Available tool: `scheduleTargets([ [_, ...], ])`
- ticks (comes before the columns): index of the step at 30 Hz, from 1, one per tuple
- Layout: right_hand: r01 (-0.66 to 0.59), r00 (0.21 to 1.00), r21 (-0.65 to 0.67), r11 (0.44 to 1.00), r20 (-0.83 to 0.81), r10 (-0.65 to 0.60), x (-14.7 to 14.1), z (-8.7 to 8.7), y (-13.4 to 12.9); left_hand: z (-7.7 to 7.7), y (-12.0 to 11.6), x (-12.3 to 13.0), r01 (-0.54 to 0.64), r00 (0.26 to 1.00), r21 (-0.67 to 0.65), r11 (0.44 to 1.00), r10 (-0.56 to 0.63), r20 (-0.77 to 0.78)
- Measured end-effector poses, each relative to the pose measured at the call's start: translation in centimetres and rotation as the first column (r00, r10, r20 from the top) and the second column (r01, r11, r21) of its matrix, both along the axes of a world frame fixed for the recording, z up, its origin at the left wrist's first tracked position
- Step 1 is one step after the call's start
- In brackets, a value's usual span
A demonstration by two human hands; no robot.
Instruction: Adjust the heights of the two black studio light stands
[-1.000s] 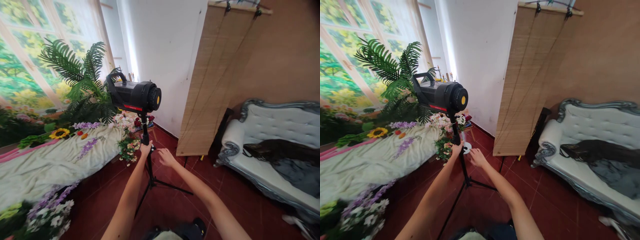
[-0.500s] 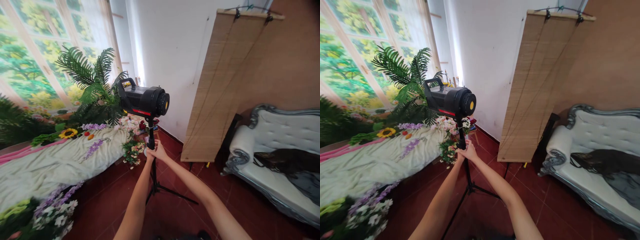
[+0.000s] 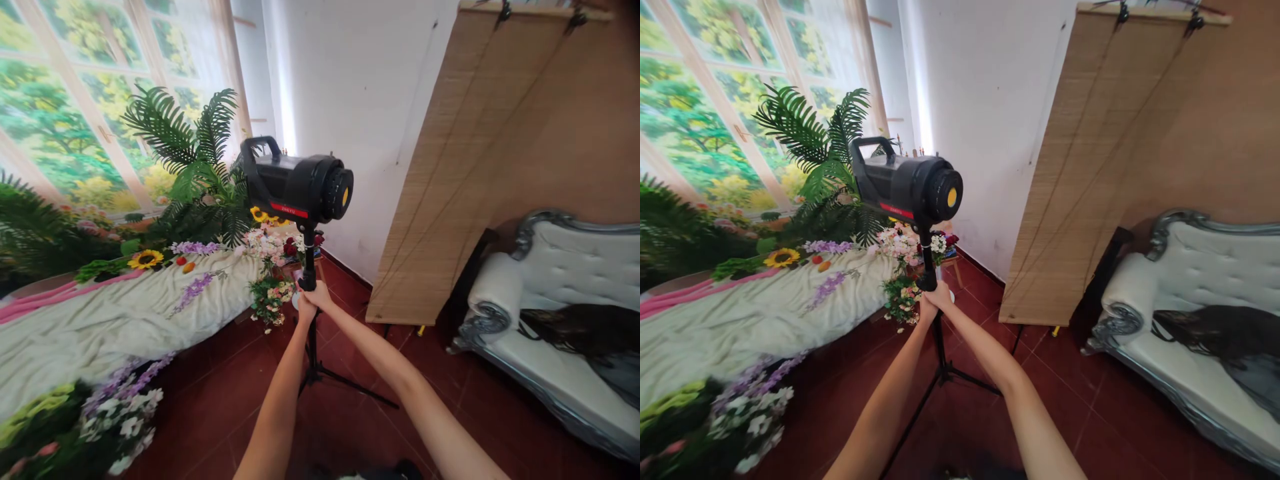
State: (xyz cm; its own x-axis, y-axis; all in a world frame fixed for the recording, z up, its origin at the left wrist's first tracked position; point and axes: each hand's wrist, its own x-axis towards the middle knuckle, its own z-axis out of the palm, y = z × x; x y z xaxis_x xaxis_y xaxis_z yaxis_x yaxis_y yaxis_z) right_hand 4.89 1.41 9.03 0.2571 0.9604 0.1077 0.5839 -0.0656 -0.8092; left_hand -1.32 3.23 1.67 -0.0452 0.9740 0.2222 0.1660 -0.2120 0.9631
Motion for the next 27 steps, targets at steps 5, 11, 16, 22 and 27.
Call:
scheduleTargets([
  [5,-0.051,0.953,0.19,0.981,-0.286,0.105,-0.5,4.5,1.5,0.5,-0.4,0.2,0.039,0.999,0.047,0.998,-0.041,0.03],
  [11,-0.084,0.944,0.349,0.933,-0.272,0.187,-0.2,11.2,2.3,0.2,-0.3,0.3,-0.003,1.0,0.031,1.0,0.004,-0.015],
  [16,-0.155,0.937,0.332,0.93,-0.25,0.246,0.1,10.9,2.6,1.1,-0.3,0.7,-0.046,0.998,0.069,0.997,0.048,-0.026],
  [22,-0.15,0.927,0.295,0.944,-0.29,0.238,0.0,8.5,2.4,0.6,0.5,1.5,-0.126,0.992,-0.056,0.99,0.125,-0.032],
  [27,-0.173,0.935,0.244,0.954,-0.265,0.237,0.2,9.1,2.4,0.4,0.9,2.0,-0.236,0.969,-0.056,0.97,0.23,-0.087],
])
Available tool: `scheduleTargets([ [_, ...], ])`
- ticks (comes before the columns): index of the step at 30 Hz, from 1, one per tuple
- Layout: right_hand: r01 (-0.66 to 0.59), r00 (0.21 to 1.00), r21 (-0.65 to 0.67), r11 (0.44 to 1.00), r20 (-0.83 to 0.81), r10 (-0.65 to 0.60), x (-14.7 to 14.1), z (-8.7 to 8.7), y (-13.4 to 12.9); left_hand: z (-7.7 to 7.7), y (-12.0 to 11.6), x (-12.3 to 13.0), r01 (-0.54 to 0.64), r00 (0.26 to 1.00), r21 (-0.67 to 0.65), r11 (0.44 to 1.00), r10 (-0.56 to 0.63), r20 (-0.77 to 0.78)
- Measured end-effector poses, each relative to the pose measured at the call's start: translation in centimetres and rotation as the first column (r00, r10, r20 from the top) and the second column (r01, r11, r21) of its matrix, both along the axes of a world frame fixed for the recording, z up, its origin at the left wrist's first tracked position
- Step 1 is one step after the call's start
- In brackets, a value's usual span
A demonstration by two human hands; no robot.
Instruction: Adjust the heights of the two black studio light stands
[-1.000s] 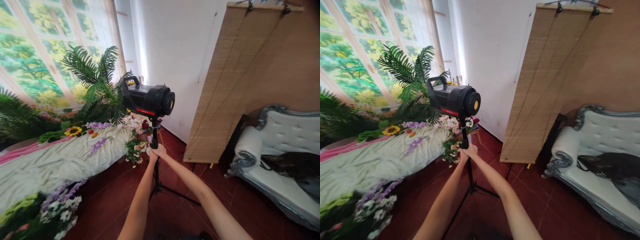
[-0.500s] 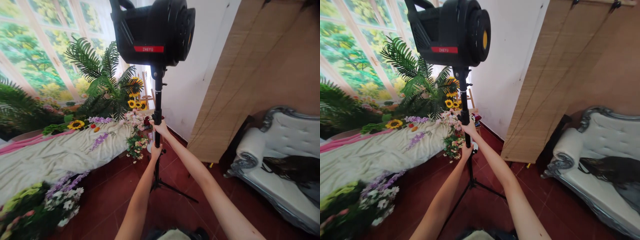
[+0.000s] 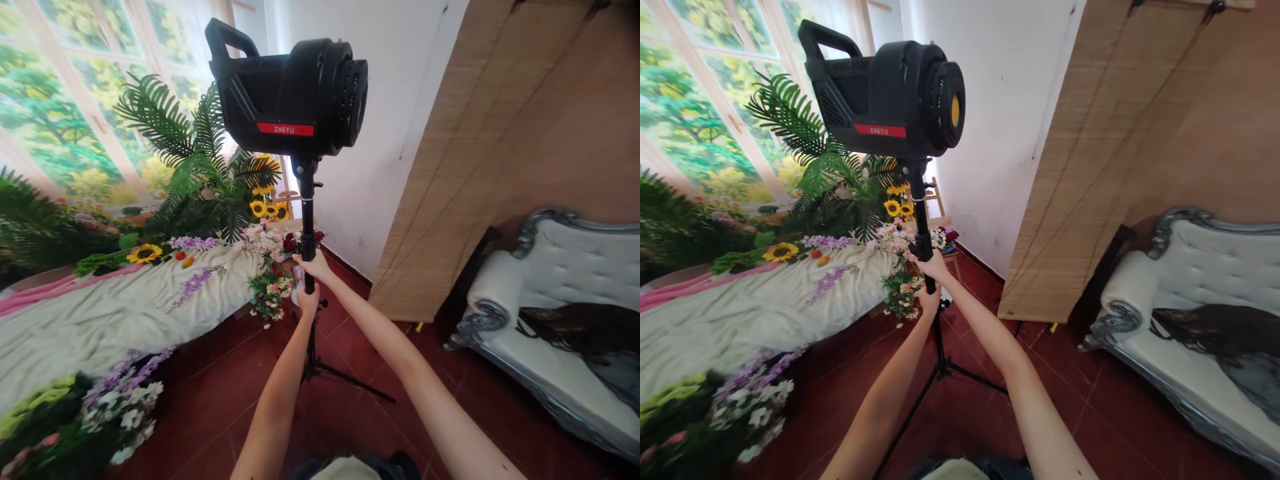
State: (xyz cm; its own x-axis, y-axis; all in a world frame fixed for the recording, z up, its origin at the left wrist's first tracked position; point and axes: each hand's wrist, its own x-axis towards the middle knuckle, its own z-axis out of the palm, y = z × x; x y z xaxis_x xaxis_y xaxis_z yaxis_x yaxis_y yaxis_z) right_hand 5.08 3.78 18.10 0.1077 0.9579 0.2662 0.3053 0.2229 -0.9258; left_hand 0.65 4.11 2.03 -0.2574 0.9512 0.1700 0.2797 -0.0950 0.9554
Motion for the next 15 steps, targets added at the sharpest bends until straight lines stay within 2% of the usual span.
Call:
scheduleTargets([
  [4,-0.094,0.993,-0.018,0.995,0.07,0.095,1.0,0.7,-0.3,0.4,0.0,0.2,-0.026,0.999,-0.004,1.0,0.025,-0.029],
  [7,-0.208,0.978,0.061,0.976,0.041,0.206,2.8,0.0,-1.2,0.6,0.0,0.3,-0.041,0.998,0.013,0.999,0.042,-0.047],
  [9,-0.244,0.969,0.07,0.967,-0.026,0.246,4.5,-1.5,-2.1,0.7,-0.1,0.3,-0.038,0.998,0.014,0.999,0.039,-0.045],
  [10,-0.24,0.969,0.029,0.97,-0.056,0.241,5.4,-2.6,-2.7,0.7,-0.2,0.3,-0.033,0.999,0.012,0.999,0.034,-0.043],
  [15,-0.13,0.99,-0.276,0.952,-0.096,0.108,8.2,-9.1,-5.9,0.9,-0.5,0.5,-0.028,1.0,-0.002,1.0,0.028,-0.011],
])
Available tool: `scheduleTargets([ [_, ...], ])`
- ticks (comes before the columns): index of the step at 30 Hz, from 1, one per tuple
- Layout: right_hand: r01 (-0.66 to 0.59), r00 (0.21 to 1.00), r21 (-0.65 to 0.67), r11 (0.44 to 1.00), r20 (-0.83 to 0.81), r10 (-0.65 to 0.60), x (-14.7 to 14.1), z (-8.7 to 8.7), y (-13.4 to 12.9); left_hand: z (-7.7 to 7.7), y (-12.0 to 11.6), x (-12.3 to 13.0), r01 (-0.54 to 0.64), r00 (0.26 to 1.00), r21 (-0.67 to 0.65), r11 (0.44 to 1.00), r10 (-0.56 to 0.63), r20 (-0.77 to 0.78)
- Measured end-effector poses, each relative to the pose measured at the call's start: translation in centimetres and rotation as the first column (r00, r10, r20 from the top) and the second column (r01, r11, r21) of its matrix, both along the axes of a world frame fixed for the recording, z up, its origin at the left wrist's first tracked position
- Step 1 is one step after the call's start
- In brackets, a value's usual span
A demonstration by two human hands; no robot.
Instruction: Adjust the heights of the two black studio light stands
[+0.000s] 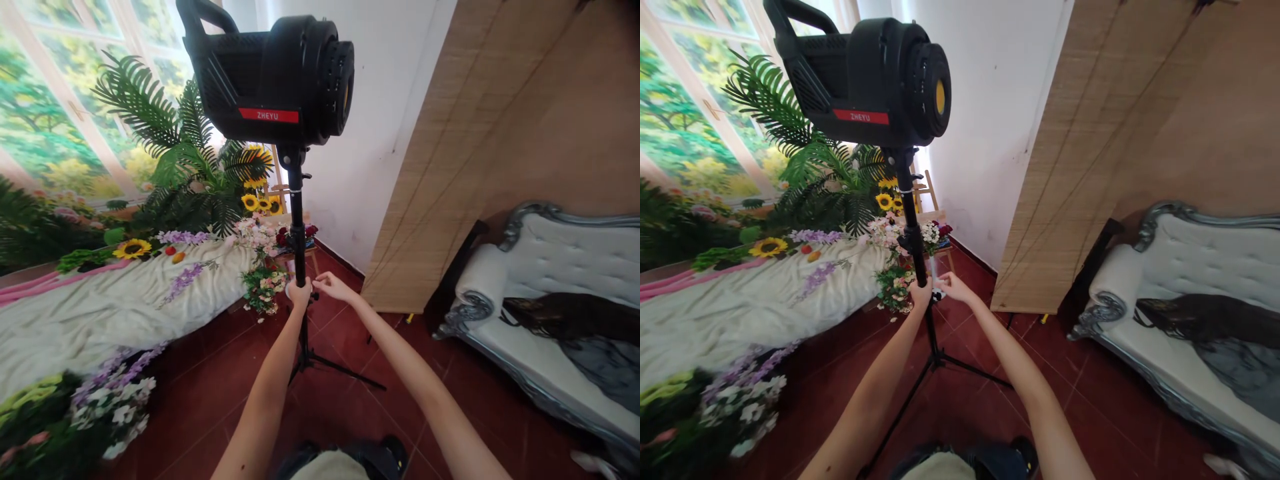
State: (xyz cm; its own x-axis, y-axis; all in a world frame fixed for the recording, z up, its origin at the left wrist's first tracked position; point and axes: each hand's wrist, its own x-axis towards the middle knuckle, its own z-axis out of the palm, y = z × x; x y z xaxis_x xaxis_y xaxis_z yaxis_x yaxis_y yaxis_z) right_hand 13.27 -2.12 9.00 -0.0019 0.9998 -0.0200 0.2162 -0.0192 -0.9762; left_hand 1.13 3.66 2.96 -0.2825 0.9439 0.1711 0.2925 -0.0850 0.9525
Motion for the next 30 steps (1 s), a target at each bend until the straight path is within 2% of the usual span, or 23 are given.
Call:
scheduleTargets([
  [2,0.004,0.998,-0.097,0.995,-0.058,-0.009,-0.1,-1.8,-0.9,0.0,0.0,0.0,-0.011,1.0,-0.012,1.0,0.011,0.011],
  [4,0.001,0.99,-0.188,0.982,-0.137,-0.027,-0.7,-2.8,-1.5,-0.1,0.0,0.1,-0.022,1.0,-0.021,1.0,0.022,-0.004],
  [9,0.104,0.938,-0.339,0.935,-0.279,-0.205,-2.2,-3.7,-1.5,-0.6,0.5,0.1,-0.023,0.998,-0.015,1.0,0.022,-0.057],
  [15,0.067,0.805,-0.508,0.859,-0.481,-0.348,-3.0,-4.9,-2.0,-0.9,0.5,0.0,-0.02,0.999,0.028,0.999,0.021,-0.046],
  [17,0.097,0.823,-0.491,0.866,-0.449,-0.347,-3.1,-5.3,-2.5,-0.8,0.5,0.0,-0.015,0.999,0.022,1.0,0.016,-0.045],
  [21,0.223,0.883,-0.353,0.909,-0.322,-0.342,-2.9,-5.7,-3.3,-0.6,0.3,0.0,-0.021,0.999,0.029,0.999,0.022,-0.038],
  [25,0.199,0.945,-0.27,0.942,-0.202,-0.258,-2.5,-5.6,-3.4,-0.5,0.2,0.0,-0.027,0.999,0.025,0.999,0.028,-0.047],
  [30,0.204,0.978,-0.088,0.975,0.059,-0.2,-2.3,-5.3,-2.7,-0.5,0.4,0.1,-0.021,1.0,-0.001,1.0,0.021,-0.017],
])
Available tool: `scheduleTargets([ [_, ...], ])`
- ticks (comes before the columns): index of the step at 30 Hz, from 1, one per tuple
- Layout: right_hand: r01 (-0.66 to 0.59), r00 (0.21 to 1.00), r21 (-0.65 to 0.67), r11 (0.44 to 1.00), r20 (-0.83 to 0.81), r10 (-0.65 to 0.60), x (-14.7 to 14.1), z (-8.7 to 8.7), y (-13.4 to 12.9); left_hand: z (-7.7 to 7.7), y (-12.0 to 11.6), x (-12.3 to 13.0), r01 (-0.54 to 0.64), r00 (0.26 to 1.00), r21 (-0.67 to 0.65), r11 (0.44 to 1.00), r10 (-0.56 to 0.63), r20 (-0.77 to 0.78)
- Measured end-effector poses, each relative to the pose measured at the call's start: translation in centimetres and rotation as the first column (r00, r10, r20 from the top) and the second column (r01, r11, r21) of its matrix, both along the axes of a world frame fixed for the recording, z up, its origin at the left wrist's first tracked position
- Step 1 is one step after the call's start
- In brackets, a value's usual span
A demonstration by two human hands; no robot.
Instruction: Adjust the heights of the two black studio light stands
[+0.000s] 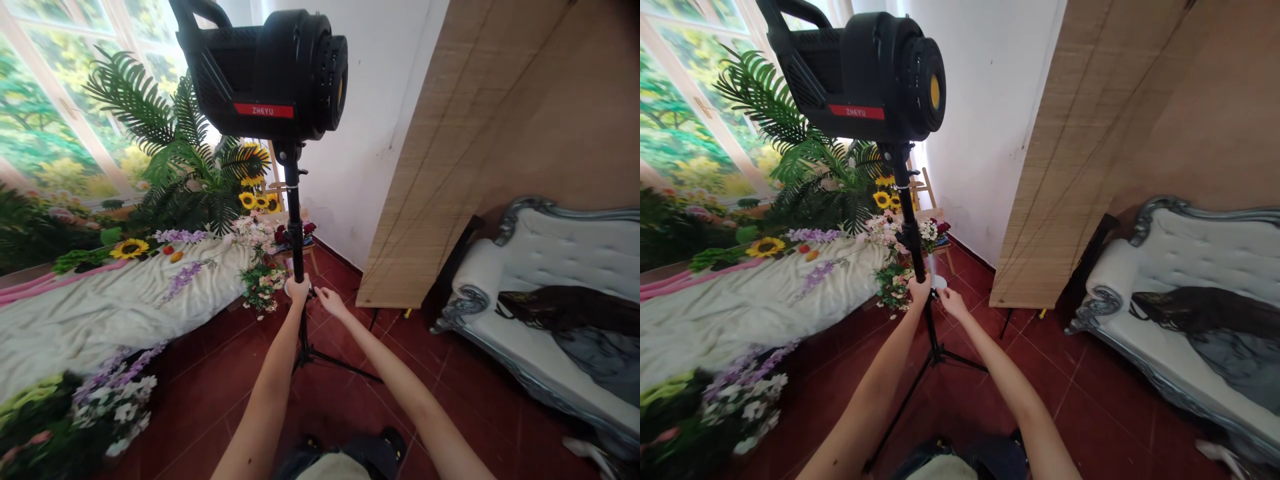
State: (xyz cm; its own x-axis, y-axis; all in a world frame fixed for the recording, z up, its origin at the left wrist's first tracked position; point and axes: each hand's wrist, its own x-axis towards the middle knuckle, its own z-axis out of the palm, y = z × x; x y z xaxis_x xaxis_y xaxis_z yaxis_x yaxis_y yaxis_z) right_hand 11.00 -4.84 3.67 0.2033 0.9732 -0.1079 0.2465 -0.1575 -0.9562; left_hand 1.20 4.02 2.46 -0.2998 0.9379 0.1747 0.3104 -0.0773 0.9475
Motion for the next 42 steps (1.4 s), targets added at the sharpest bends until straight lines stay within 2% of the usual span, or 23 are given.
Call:
scheduleTargets([
  [3,-0.03,0.999,-0.038,0.999,0.01,0.03,-0.4,0.1,0.6,-0.1,0.1,0.0,0.004,1.0,0.002,1.0,-0.004,-0.004],
  [6,-0.047,0.965,-0.217,0.975,-0.263,-0.011,-0.6,0.5,1.3,-0.2,0.1,-0.1,0.012,1.0,0.007,1.0,-0.011,-0.022],
  [9,-0.202,0.793,-0.377,0.904,-0.605,-0.075,-0.4,1.2,1.7,-0.2,0.1,-0.1,0.013,1.0,0.005,1.0,-0.013,-0.024],
  [11,-0.306,0.695,-0.396,0.866,-0.714,-0.081,-0.2,1.6,1.9,-0.1,0.2,-0.1,0.008,1.0,0.006,1.0,-0.008,-0.022],
  [12,-0.319,0.687,-0.4,0.86,-0.722,-0.081,-0.1,1.8,1.9,-0.1,0.2,0.0,0.005,1.0,0.006,1.0,-0.005,-0.022],
  [14,-0.267,0.757,-0.408,0.873,-0.65,-0.072,-0.3,1.8,1.8,-0.1,0.1,0.0,0.002,1.0,0.007,1.0,-0.002,-0.019],
  [16,-0.126,0.886,-0.356,0.926,-0.46,-0.056,-0.6,1.6,1.4,-0.1,0.1,-0.1,0.005,1.0,0.011,1.0,-0.005,-0.013],
  [18,0.013,0.982,-0.189,0.982,-0.183,-0.048,-0.9,1.2,0.7,-0.1,0.1,-0.1,0.011,1.0,0.02,1.0,-0.011,-0.004],
  [19,0.042,0.999,-0.073,0.996,-0.032,-0.044,-1.0,1.1,0.2,-0.1,0.1,-0.1,0.014,1.0,0.024,1.0,-0.014,0.001],
  [20,0.04,0.992,0.038,0.998,0.117,-0.045,-1.0,0.9,-0.3,-0.1,0.1,-0.1,0.016,1.0,0.025,1.0,-0.017,0.005],
  [22,-0.026,0.929,0.194,0.981,0.366,-0.047,-0.9,0.8,-1.4,-0.1,0.1,-0.1,0.018,1.0,0.02,1.0,-0.018,0.001],
  [24,-0.094,0.852,0.231,0.968,0.521,-0.042,-0.8,0.9,-2.1,-0.1,0.0,-0.1,0.013,1.0,0.011,1.0,-0.013,-0.016],
  [27,-0.123,0.777,0.205,0.971,0.628,-0.034,-0.6,1.0,-2.4,0.0,0.0,-0.1,0.007,0.999,0.004,1.0,-0.006,-0.034],
  [36,-0.224,0.657,0.22,0.949,0.753,-0.02,0.5,0.8,-0.3,-0.4,0.3,0.0,0.004,1.0,0.042,0.999,-0.003,-0.025],
  [39,-0.247,0.649,0.195,0.949,0.761,0.013,0.9,1.1,0.2,-0.4,0.3,0.0,0.001,0.999,0.028,1.0,0.001,-0.042],
  [42,-0.242,0.7,0.166,0.956,0.712,0.053,1.4,1.4,0.8,-0.4,0.3,0.0,0.002,0.999,0.027,1.0,-0.001,-0.046],
])
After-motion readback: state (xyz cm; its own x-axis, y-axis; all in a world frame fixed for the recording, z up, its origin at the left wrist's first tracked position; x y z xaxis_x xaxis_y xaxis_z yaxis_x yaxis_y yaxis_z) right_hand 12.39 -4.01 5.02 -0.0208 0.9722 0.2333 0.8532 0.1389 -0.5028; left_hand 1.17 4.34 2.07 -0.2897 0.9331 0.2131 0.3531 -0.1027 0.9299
